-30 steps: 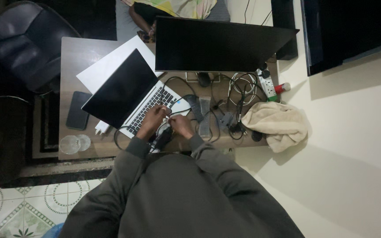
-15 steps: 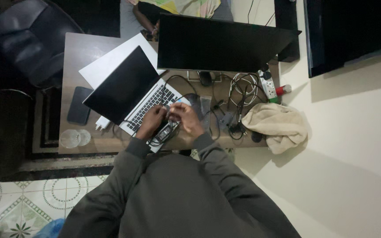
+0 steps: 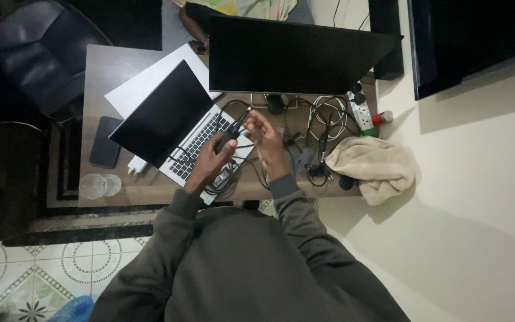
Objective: The person is untangling and cleaning a bundle of black electronic cables by hand and with a light-colored cloth while standing at a desk with a laptop and a monitor.
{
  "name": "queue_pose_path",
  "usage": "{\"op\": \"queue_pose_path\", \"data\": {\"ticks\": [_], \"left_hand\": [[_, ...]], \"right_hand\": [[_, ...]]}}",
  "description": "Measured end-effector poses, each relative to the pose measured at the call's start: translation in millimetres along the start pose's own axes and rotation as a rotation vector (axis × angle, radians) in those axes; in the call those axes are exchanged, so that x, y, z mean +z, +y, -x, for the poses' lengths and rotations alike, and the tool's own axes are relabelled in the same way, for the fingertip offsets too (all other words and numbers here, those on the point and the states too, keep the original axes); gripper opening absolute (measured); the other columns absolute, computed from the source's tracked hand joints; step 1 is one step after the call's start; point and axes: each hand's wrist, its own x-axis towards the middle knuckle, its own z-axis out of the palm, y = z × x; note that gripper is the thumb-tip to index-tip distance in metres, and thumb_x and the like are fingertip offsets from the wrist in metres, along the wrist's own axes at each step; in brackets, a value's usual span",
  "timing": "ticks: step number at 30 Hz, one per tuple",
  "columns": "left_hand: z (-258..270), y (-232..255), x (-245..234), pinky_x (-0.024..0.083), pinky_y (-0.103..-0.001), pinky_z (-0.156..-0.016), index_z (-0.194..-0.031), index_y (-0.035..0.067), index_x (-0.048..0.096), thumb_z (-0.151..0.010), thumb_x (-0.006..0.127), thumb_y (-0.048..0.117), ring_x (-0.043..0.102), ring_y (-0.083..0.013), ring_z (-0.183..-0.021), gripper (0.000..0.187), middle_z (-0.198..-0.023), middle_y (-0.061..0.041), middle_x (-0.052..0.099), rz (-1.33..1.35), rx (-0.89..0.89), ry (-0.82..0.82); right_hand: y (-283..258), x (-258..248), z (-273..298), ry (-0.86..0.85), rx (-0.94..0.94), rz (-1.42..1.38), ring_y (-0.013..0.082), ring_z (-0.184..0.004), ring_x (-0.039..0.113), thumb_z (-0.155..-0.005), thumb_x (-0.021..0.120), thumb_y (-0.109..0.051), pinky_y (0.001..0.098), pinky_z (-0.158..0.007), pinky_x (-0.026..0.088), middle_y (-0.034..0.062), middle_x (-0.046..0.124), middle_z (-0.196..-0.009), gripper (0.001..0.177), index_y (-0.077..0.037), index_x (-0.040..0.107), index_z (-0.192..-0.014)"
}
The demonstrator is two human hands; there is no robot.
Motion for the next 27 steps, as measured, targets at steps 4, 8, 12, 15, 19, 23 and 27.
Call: {"op": "queue_pose_path", "data": {"ticks": [4, 8, 12, 15, 19, 23, 27], "left_hand": [[-5.3, 3.7, 2.3, 0.044, -0.029, -0.054, -0.11, 0.005, 0.062, -0.096, 0.05, 0.066, 0.049, -0.0123, -0.064, 0.064, -0.079, -0.001, 0.055, 0.074, 0.017, -0.07], [-8.2, 7.6, 10.0, 0.042, -0.026, -0.057, -0.101, 0.009, 0.06, -0.101, 0.038, 0.077, 0.048, -0.0097, -0.067, 0.072, -0.082, 0.001, 0.048, 0.101, 0.27, -0.099], [3.6, 24.8, 5.2, 0.041, -0.025, -0.051, -0.11, 0.005, 0.055, -0.097, 0.037, 0.081, 0.047, -0.0098, -0.063, 0.079, -0.077, 0.0, 0.049, 0.322, 0.188, -0.04], [5.5, 40.4, 3.9, 0.049, -0.024, -0.052, -0.113, 0.004, 0.058, -0.091, 0.039, 0.081, 0.06, -0.0088, -0.069, 0.083, -0.08, 0.0, 0.059, 0.377, 0.23, 0.04], [3.4, 52.6, 3.6, 0.055, -0.026, -0.063, -0.114, 0.005, 0.058, -0.091, 0.046, 0.074, 0.062, -0.0083, -0.078, 0.073, -0.093, 0.001, 0.063, 0.532, 0.267, 0.054], [-1.6, 51.3, -5.9, 0.04, -0.024, -0.056, -0.104, 0.006, 0.06, -0.108, 0.043, 0.065, 0.047, -0.0077, -0.066, 0.062, -0.079, 0.001, 0.052, 0.288, 0.321, 0.154], [-4.8, 56.4, -9.3, 0.044, -0.025, -0.056, -0.104, 0.009, 0.062, -0.107, 0.044, 0.057, 0.051, -0.0074, -0.066, 0.052, -0.079, 0.002, 0.053, 0.127, 0.256, 0.265]], "right_hand": [[15.9, 0.0, 13.9, -0.166, 0.18, 0.219, 0.0207, -0.113, 0.061, -0.084, 0.074, -0.046, 0.0385, -0.099, 0.051, 0.0042, 0.065, -0.115, 0.073, -0.011, 0.052, -0.144], [64.0, -23.4, 4.0, -0.469, 0.25, 0.116, 0.0251, -0.11, 0.061, -0.098, 0.071, -0.044, 0.0434, -0.101, 0.054, 0.0087, 0.062, -0.113, 0.048, -0.001, 0.062, -0.115], [64.6, -29.1, 4.4, -0.616, 0.288, -0.072, 0.0252, -0.113, 0.059, -0.107, 0.06, -0.053, 0.0459, -0.108, 0.051, 0.0078, 0.058, -0.113, 0.045, -0.008, 0.058, -0.107], [43.6, -14.9, 10.7, -0.696, 0.258, -0.013, 0.0251, -0.122, 0.06, -0.101, 0.056, -0.056, 0.0472, -0.114, 0.051, 0.0063, 0.058, -0.121, 0.047, -0.011, 0.058, -0.113], [6.3, 11.9, 17.3, -0.527, 0.184, 0.312, 0.0271, -0.122, 0.06, -0.092, 0.069, -0.042, 0.0501, -0.107, 0.053, 0.0098, 0.061, -0.125, 0.05, -0.011, 0.056, -0.129], [-30.7, 23.9, 20.8, -0.32, 0.165, 0.292, 0.0284, -0.116, 0.067, -0.095, 0.073, -0.035, 0.049, -0.107, 0.055, 0.0126, 0.067, -0.12, 0.049, -0.003, 0.057, -0.128], [-50.2, 28.7, 25.1, -0.208, 0.074, 0.12, 0.0252, -0.106, 0.072, -0.098, 0.065, -0.032, 0.0439, -0.1, 0.059, 0.0105, 0.073, -0.108, 0.046, -0.004, 0.054, -0.134]]}}
